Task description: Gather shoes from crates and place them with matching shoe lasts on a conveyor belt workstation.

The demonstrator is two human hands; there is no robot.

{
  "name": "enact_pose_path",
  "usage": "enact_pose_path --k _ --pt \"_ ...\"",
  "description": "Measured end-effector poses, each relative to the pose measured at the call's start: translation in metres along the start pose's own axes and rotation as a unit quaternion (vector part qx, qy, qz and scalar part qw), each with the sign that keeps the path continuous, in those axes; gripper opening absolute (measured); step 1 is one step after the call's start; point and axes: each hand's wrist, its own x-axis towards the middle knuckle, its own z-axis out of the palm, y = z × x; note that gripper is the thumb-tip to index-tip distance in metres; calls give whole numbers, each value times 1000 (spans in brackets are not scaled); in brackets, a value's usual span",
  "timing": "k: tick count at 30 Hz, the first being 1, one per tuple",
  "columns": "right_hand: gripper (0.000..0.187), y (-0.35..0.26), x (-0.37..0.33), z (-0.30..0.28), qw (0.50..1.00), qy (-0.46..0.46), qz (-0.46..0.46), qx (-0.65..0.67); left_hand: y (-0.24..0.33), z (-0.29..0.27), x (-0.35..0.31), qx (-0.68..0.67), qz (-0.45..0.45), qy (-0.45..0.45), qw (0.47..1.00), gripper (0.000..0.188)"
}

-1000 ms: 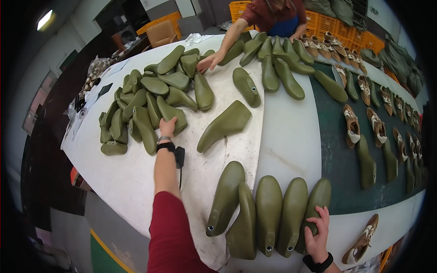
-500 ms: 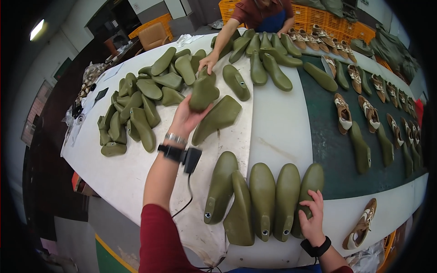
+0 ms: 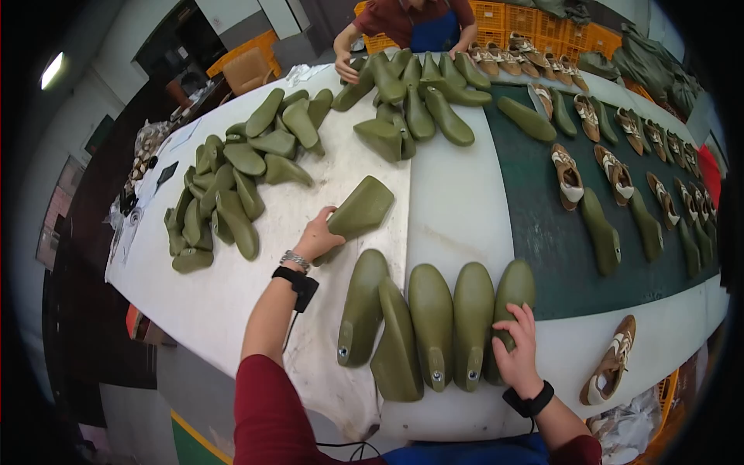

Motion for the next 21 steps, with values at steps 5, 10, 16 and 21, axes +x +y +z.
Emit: enact_pose_path --k 5,10,16,21 --pt "23 1 3 5 1000 2 -21 -4 -31 -17 -83 -468 -152 -44 870 47" --pt "24 10 5 5 999 10 -29 -13 -20 -6 -183 -394 -331 -258 818 48" --pt "23 7 3 2 999 4 -35 -27 7 -59 -175 379 235 189 875 51" --pt "23 5 4 12 999 -14 -32 -22 -54 -46 -94 399 345 33 849 46"
